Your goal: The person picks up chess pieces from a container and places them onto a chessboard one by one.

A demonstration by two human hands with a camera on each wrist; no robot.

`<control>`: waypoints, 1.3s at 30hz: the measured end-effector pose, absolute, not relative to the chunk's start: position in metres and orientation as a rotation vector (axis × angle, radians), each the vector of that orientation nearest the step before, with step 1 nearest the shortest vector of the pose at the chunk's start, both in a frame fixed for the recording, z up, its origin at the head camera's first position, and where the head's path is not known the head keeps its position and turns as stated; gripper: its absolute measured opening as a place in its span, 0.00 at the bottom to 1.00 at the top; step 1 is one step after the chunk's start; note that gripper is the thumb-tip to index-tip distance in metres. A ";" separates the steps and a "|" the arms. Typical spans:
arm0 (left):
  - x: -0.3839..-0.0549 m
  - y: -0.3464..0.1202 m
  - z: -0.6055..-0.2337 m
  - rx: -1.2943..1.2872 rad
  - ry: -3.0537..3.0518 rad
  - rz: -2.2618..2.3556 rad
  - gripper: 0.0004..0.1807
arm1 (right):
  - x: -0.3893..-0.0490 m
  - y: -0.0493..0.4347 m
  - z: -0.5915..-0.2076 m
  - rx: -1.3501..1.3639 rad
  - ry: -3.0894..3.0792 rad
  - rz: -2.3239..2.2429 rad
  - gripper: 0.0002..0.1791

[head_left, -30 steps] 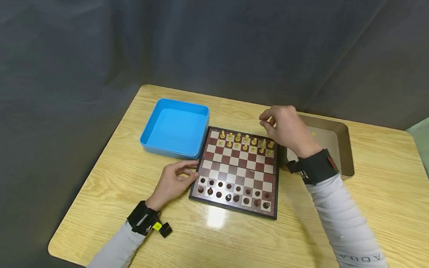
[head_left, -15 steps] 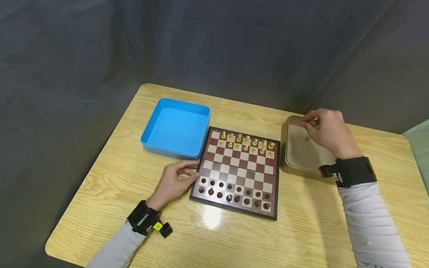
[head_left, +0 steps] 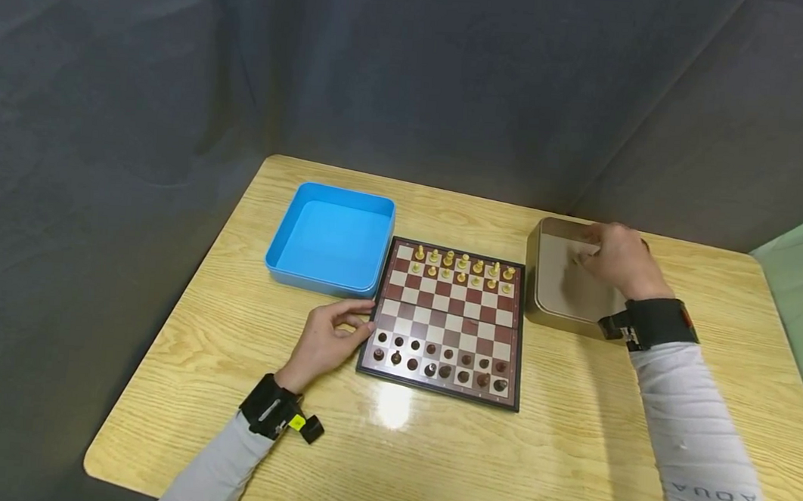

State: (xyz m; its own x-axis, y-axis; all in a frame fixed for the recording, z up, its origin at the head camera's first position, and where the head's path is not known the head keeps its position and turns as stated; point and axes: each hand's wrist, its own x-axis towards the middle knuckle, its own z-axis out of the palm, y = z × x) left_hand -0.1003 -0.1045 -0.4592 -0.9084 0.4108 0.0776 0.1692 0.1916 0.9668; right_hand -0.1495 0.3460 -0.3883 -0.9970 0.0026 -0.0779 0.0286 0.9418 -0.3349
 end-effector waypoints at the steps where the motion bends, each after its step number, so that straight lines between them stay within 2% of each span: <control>1: -0.100 -0.105 -0.459 0.561 2.267 1.792 0.19 | -0.150 0.347 -0.390 0.027 3.004 -0.528 0.22; 6: -0.100 -0.105 -0.459 0.564 2.267 1.794 0.19 | -0.151 0.350 -0.397 0.029 2.932 -0.526 0.21; 15: -0.100 -0.104 -0.459 0.558 2.269 1.787 0.19 | -0.150 0.348 -0.403 0.046 2.930 -0.495 0.13; 25: -0.099 -0.105 -0.458 0.557 2.268 1.791 0.19 | -0.148 0.347 -0.407 0.109 2.879 -0.488 0.12; 39: -0.100 -0.105 -0.459 0.567 2.245 1.812 0.19 | -0.130 0.340 -0.410 -0.098 2.965 -0.449 0.03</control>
State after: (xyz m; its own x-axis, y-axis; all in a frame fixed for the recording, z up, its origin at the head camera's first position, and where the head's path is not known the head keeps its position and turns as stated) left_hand -0.1005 -0.1049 -0.4591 -0.9061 0.4148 0.0827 0.1685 0.1746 0.9701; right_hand -0.1301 0.3396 -0.4099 -0.9880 -0.0850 -0.1291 -0.0430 0.9533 -0.2988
